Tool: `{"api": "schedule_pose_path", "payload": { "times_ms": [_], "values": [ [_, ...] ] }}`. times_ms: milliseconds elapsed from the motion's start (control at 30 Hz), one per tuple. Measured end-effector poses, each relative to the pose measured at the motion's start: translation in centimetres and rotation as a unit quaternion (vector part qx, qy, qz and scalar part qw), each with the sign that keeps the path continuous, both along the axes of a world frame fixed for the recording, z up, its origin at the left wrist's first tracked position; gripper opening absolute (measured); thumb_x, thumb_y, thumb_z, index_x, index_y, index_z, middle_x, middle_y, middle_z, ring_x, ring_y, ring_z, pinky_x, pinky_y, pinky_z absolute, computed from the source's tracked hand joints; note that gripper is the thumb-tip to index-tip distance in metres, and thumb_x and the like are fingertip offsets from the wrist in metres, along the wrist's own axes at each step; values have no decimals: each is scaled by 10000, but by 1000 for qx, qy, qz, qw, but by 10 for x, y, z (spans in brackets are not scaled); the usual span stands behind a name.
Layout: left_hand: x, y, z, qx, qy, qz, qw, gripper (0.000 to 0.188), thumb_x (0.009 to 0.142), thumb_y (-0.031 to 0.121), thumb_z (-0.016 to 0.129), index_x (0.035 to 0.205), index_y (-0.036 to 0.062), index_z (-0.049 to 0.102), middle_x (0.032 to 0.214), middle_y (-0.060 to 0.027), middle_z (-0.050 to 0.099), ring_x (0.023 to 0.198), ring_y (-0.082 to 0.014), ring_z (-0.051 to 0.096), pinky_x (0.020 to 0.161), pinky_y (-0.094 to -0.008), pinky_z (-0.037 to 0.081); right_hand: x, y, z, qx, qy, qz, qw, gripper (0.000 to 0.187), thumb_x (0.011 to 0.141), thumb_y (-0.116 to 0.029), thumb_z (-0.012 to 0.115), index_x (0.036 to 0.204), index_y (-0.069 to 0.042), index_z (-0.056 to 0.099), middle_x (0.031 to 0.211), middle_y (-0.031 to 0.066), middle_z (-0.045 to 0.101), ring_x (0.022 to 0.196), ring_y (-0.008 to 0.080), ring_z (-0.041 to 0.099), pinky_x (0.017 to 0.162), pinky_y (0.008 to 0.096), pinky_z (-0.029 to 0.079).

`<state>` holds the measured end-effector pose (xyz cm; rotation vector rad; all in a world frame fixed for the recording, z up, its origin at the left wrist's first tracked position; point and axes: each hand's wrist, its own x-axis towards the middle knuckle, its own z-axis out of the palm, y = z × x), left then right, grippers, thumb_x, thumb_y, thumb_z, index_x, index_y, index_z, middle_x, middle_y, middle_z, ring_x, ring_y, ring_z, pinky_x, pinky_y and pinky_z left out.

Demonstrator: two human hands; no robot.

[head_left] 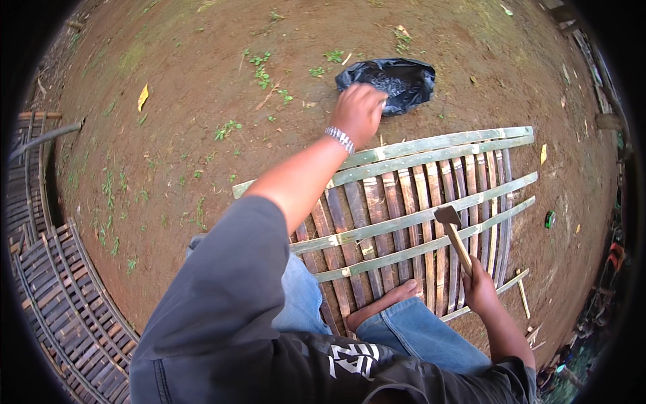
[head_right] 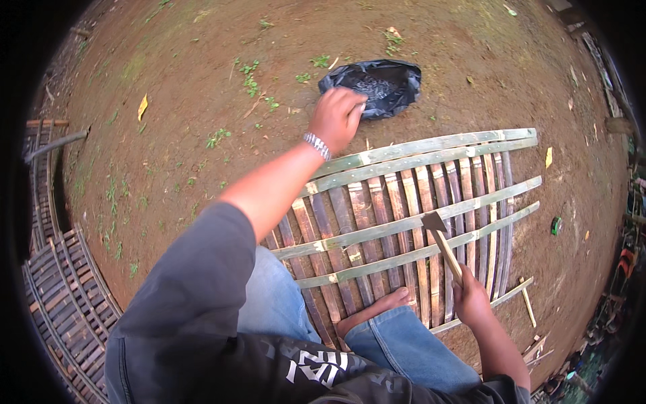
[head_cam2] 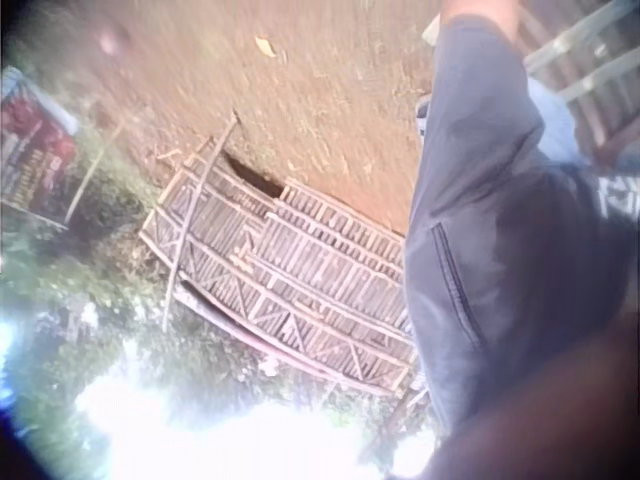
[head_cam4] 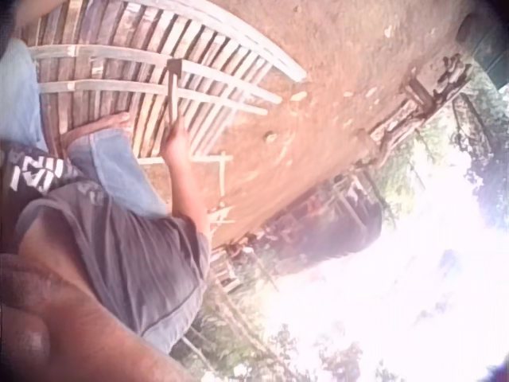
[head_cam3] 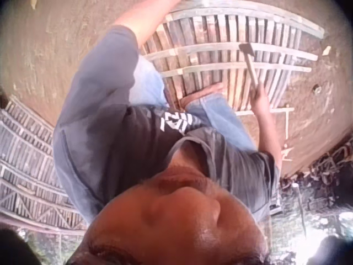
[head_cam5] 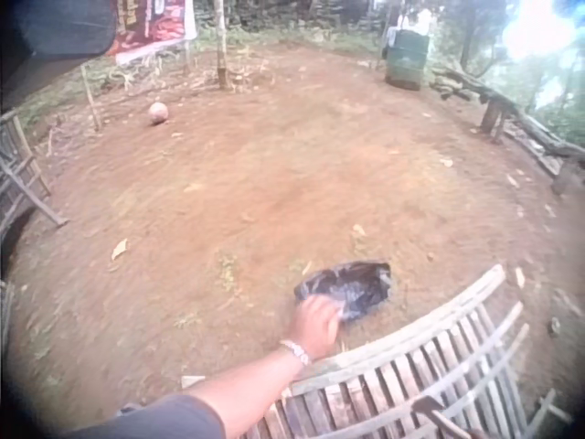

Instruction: The person sits on the ground and uses a hammer to drive nails into a bamboo lattice structure. They repeatedly pick up nails from a black plastic bag and secure them into the bamboo slats.

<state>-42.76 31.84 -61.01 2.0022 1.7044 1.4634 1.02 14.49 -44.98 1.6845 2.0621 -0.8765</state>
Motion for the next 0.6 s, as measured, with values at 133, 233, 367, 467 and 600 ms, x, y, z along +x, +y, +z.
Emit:
{"api": "schedule_pose_path", "payload": {
  "times_ms": [133,233,367,467,600],
  "values": [
    [2,80,-7,-221,109,-15,969,206,920,222,673,1051,117,792,1109,-142,721,1084,-344,677,955,-451,538,27,-31,5,-10,-6,-100,995,532,942,-85,640,1440,-23,464,1111,332,671,1037,524,652,901,536,537],
    [5,100,-13,-343,301,-37,889,233,902,243,664,1071,154,797,1182,-147,722,1139,-339,677,986,-445,541,37,-54,-17,72,47,-84,993,509,951,-67,625,1435,-20,477,1128,335,666,1058,542,640,928,519,528],
    [5,102,-26,-358,311,-26,880,252,903,235,644,1093,151,786,1183,-147,730,1122,-347,684,963,-460,548,14,-48,-17,-62,88,-242,964,505,984,-14,582,1468,-26,442,972,181,679,865,267,684,775,381,548],
    [2,107,-19,-394,316,-25,863,262,907,237,631,1104,140,774,1191,-150,729,1124,-350,681,952,-461,547,9,-46,-18,-100,121,-316,936,476,1015,-52,569,1472,-42,436,876,87,643,680,152,603,621,326,520],
    [9,99,0,-378,270,-38,885,262,899,223,617,1094,131,765,1192,-149,728,1131,-348,678,945,-464,545,15,-47,-21,-87,129,-315,936,462,1026,-69,567,1468,-51,433,834,52,608,637,119,571,563,304,493]
  ]
}}
